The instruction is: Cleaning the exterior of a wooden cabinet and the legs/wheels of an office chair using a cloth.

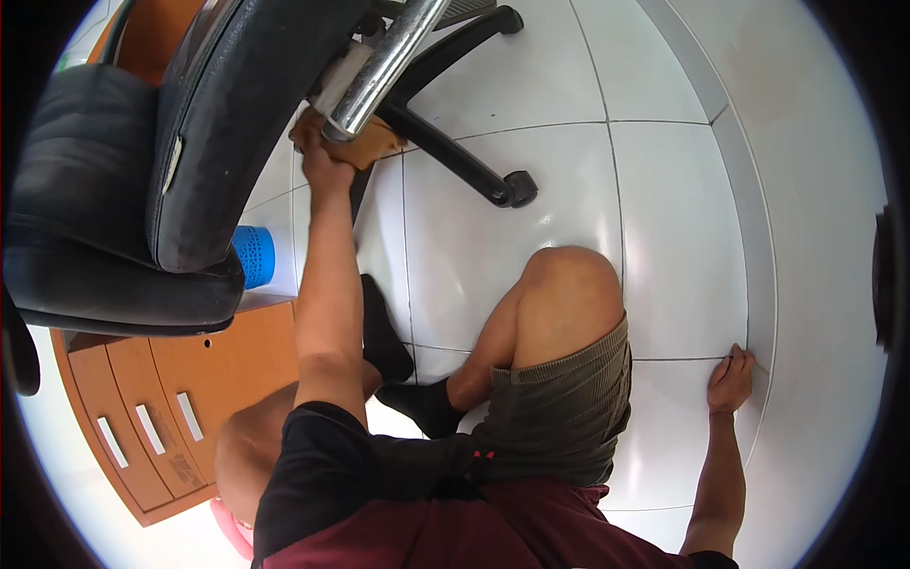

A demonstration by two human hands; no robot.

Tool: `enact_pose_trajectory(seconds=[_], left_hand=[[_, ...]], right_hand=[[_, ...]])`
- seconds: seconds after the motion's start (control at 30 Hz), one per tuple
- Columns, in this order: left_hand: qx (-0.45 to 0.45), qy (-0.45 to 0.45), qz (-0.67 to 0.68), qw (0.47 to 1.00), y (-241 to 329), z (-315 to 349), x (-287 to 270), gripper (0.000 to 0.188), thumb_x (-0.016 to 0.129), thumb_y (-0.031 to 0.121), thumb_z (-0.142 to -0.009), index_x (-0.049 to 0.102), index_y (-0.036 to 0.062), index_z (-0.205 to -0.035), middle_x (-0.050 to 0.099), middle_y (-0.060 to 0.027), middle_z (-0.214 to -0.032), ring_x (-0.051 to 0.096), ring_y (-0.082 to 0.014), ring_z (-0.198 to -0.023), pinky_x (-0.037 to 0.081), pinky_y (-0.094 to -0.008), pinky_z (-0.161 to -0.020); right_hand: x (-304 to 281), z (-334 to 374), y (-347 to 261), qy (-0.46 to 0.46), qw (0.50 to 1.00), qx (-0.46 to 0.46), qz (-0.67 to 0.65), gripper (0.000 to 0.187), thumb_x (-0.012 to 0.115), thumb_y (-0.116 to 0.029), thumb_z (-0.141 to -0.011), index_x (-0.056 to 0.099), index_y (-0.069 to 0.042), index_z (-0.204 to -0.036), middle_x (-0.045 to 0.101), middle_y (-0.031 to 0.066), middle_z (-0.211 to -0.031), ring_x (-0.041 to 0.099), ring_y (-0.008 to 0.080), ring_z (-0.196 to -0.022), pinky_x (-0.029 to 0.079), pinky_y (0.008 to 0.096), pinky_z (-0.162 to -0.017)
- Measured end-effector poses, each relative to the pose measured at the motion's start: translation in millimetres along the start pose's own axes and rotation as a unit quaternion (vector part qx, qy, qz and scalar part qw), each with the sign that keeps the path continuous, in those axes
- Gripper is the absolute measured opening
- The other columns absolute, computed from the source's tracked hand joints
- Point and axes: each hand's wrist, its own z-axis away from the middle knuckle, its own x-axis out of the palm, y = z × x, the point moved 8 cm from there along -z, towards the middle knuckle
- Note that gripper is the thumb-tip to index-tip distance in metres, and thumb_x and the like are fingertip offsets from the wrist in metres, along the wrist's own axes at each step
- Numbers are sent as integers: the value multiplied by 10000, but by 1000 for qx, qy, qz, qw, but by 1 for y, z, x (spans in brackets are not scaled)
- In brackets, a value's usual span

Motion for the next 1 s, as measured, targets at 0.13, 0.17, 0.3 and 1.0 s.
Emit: enact_pose_trajectory(seconds=[0.13,0.17,0.3,1.0], left_hand=[[108,-60,-63,990,34,-11,-1,357,482,259,-897,435,82,-1204,495,-50,-1158,490,-171,-1063,416,-328,-904],[57,-36,-28,997,16,-4,13,418,518,241,-876,389,84,-1241,498,-79,-1157,511,-205,-1043,447,-340,-874],[-22,54,-196,979,-45,10,21,629,663,233,-771,341,66,-1285,508,-133,-1125,545,-248,-997,476,-324,-815],[168,19,-350,922,8,157,23,401,697,139,-677,513,-3,-1005,590,-157,-967,579,-222,-874,465,-327,-772]], right_hand=[[-1,-2,0,-6,1000,2,3,295,419,-179,-876,499,-47,-1128,492,148,-1047,539,339,-895,466,414,-717],[-1,-2,1,-11,1000,7,8,296,418,-180,-877,499,-48,-1130,493,149,-1048,539,340,-896,467,414,-717],[1,-5,-4,-9,1000,2,8,293,412,-178,-878,500,-47,-1126,493,150,-1054,542,343,-900,472,414,-710],[-2,-1,-2,2,999,-6,36,303,397,-212,-886,481,-55,-1131,482,164,-1094,551,349,-894,480,429,-704]])
